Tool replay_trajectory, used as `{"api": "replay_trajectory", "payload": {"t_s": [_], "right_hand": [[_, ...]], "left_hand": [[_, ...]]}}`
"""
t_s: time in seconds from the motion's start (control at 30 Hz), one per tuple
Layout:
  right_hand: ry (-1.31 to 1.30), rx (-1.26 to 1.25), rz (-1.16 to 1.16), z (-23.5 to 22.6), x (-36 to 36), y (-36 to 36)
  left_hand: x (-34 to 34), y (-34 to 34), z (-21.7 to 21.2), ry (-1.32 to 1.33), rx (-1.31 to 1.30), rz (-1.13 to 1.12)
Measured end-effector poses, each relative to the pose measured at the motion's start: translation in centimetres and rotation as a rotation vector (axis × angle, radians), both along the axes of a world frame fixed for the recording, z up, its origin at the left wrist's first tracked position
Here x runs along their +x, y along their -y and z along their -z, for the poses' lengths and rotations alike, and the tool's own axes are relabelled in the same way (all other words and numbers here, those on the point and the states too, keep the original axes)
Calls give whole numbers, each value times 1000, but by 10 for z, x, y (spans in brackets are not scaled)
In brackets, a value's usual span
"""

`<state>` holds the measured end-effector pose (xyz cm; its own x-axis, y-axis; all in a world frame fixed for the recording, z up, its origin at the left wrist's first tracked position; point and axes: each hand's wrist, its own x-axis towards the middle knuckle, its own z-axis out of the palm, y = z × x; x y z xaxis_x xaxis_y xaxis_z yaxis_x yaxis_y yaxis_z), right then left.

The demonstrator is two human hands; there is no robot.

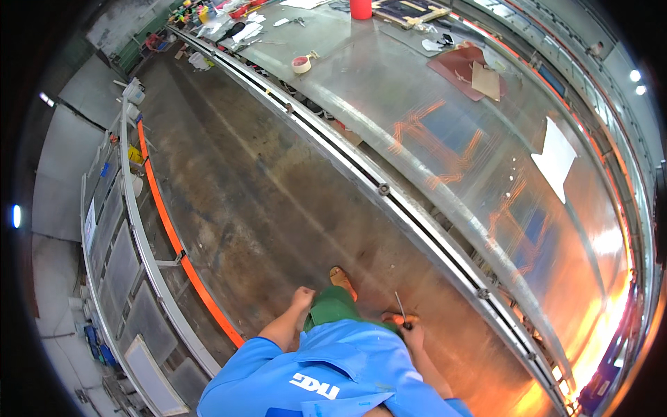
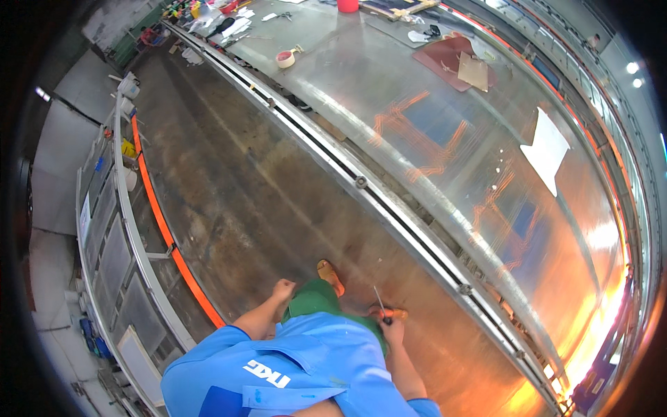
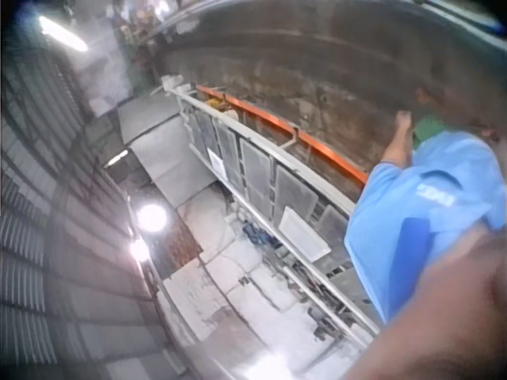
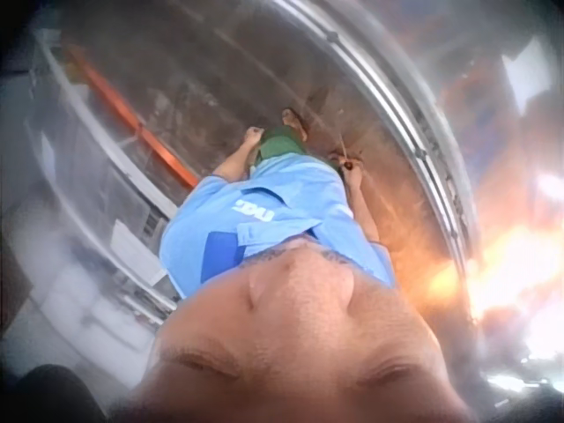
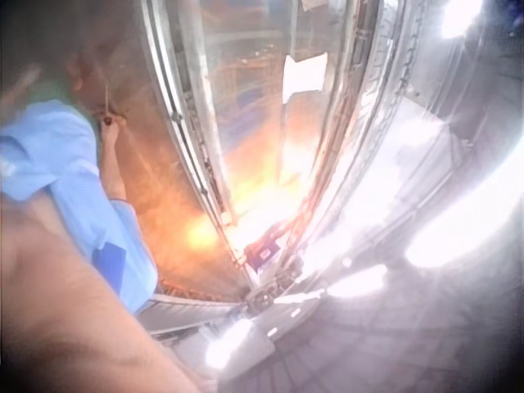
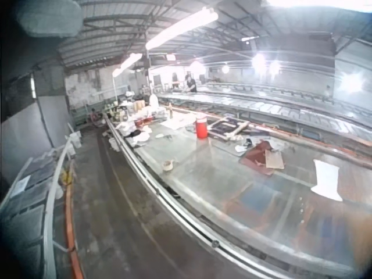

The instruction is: The person walks through a workshop, picks up a screwdriver, and uses it to tighten screws on a metal frame. They then handle a screen printing frame, placing it on the frame and adjusting it.

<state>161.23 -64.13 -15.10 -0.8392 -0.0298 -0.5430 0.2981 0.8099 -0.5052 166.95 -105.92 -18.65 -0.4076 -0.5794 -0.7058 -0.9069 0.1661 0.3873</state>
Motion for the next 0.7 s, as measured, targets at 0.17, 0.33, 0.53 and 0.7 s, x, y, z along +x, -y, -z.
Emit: {"api": "replay_trajectory", "payload": {"t_s": [0.17, 0.33, 0.53, 0.7], "right_hand": [[-184, -151, -117, -12, -58, 102], [-257, -286, -309, -54, -127, 189], [-171, -540, -201, -124, -188, 270], [-254, -586, -291, -137, -241, 316]], "left_hand": [[85, 132, 10, -191, 173, -418], [68, 159, -14, -56, 317, -494], [-20, 146, 17, -174, 400, -401], [-87, 117, -5, -332, 294, 271]]}}
